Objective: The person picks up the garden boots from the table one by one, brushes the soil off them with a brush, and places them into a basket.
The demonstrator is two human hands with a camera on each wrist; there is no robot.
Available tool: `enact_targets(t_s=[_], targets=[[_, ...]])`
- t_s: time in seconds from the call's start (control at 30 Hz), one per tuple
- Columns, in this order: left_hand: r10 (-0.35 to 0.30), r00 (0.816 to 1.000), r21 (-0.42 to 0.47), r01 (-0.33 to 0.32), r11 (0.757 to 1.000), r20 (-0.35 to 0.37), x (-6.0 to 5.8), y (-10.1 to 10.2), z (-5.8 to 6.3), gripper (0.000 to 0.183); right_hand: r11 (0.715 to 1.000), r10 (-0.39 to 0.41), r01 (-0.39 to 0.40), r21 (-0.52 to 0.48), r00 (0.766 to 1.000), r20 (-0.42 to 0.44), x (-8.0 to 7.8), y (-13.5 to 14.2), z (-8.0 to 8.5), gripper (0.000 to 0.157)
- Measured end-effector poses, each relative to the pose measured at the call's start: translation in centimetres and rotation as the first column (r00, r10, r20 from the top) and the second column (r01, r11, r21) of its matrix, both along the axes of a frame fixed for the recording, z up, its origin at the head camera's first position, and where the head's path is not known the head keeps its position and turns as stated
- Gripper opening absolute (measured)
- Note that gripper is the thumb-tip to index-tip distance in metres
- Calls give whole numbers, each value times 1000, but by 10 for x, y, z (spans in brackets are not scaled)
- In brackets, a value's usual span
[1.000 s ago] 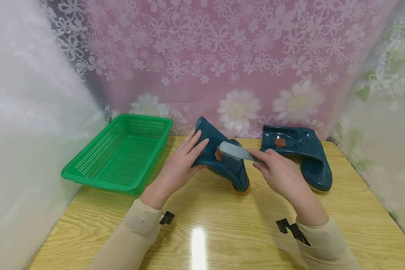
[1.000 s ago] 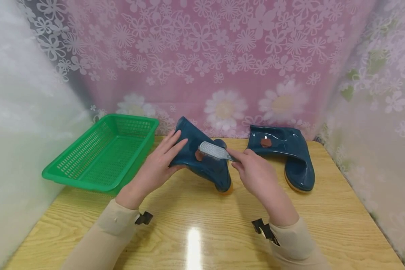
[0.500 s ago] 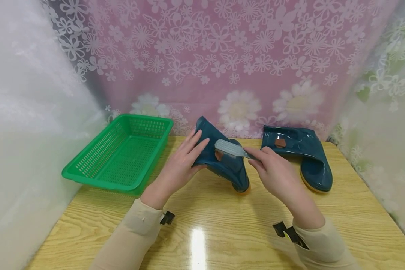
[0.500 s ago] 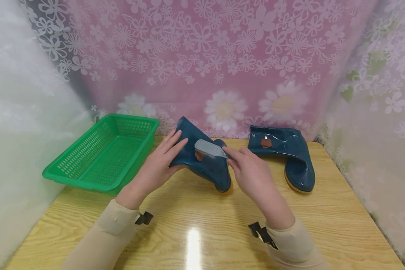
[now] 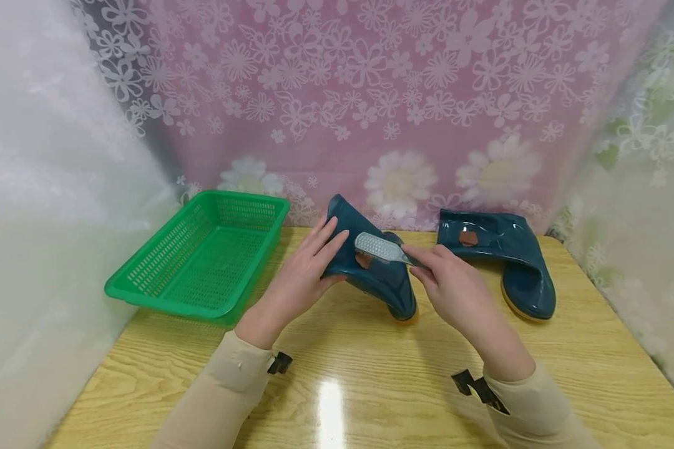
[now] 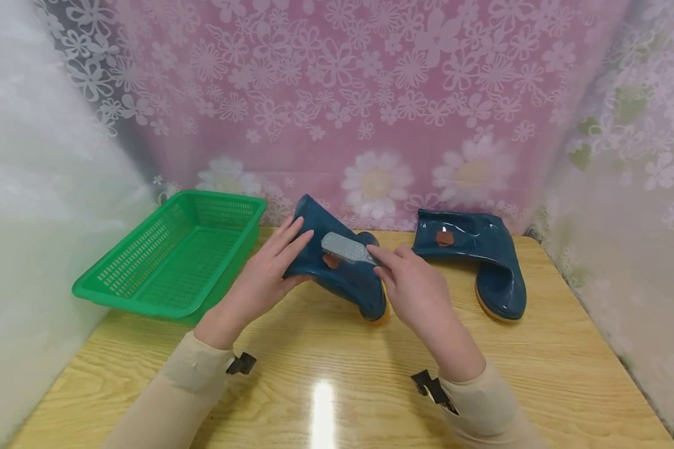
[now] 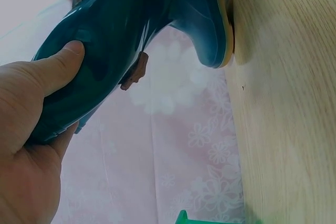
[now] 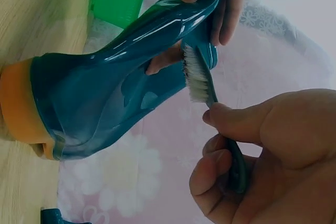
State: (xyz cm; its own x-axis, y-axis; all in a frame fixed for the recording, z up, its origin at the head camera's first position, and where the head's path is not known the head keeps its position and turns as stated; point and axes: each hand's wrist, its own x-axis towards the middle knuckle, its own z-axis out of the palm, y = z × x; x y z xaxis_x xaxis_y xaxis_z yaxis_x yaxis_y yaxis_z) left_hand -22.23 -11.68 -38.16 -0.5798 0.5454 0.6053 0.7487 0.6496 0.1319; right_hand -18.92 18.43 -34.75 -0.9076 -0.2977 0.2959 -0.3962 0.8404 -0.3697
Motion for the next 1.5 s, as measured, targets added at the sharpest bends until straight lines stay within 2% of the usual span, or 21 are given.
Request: enact_targets(t_s=[0.3,0.53,0.63,0.73,0.9,1.07,1.17,1.33,1.43,1.5], targets=[[-2,1000,-11,2,1000,-5,1,0,-2,86,995,-67,69,75,997,-31,2,8,4,43],[8,1000,-22,-8,1000,-8,2,0,1,86,993,-84,86,81,996,-29,2,9,6,44],[4,1000,-23,-4,1000,-11,2,-1,3,85,992,-89,93,81,994,-56,2,7,6,44],[-1,1000,-14,0,1000,-27,1,-1,5,86,992,-92,100,75,990,-105,1,6,8,44],[1,999,-24,-2,1000,-42,0,-1,5,84,991,-114,122,50,984,-136,5,6,9,45],[-6,1000,-24,5,1000,-28,1,-1,3,84,991,-135,134,-21,974,-180,10,8,11,47],[-8,1000,-18,8,1000,-27,1,0,3,85,996,-89,84,-37,984,-153,11,9,13,47],[-9,999,-19,8,1000,-36,0,-1,2,84,999,30,-29,42,999,-25,12,10,13,45],[-11,999,-14,11,1000,-34,0,-1,1,84,997,28,-26,75,999,-22,10,9,12,43],[-12,1000,-12,12,1000,-28,-1,-1,0,85,997,-4,7,77,999,-45,9,9,11,42]])
